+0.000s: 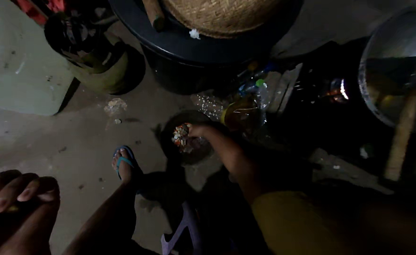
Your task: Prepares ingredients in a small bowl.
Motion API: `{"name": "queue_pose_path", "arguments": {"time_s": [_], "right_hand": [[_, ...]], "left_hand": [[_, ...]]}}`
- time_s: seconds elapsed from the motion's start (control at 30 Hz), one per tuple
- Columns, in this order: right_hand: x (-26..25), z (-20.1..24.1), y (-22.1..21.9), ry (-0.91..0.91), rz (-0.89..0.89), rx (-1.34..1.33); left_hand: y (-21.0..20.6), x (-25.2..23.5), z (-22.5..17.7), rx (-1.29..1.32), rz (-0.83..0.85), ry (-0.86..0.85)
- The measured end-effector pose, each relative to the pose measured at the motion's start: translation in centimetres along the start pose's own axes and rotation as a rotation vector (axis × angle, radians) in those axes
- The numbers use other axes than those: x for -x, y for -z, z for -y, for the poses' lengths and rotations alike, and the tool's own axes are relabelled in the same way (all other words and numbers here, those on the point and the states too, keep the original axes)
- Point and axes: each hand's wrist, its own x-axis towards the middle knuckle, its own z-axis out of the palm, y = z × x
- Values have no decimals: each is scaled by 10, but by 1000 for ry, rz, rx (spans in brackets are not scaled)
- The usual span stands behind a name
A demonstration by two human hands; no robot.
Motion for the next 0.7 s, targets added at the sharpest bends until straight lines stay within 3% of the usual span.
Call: {"name": "queue_pose_path", "arguments": {"time_s": [0.13, 0.23, 0.3, 0.43, 0.57, 0.7], "right_hand": [[3, 0, -16, -108, -311, -56], [11, -3, -81, -217, -300, -67], [23, -2, -101, -236, -273, -4], [7, 3, -71, -188, -221, -20], [9, -29, -18, -62, -214, -184], [29, -37, -75, -205, -399, -191]], "left_hand": [[-1, 1, 0, 11, -1, 26], [-2, 3, -3, -26, -30, 57], [-5, 4, -5, -56, -105, 74], [4, 3, -1, -50, -102, 88], [11, 3, -7, -20, -64, 73], [24, 4, -13, -58, -93, 96]]}}
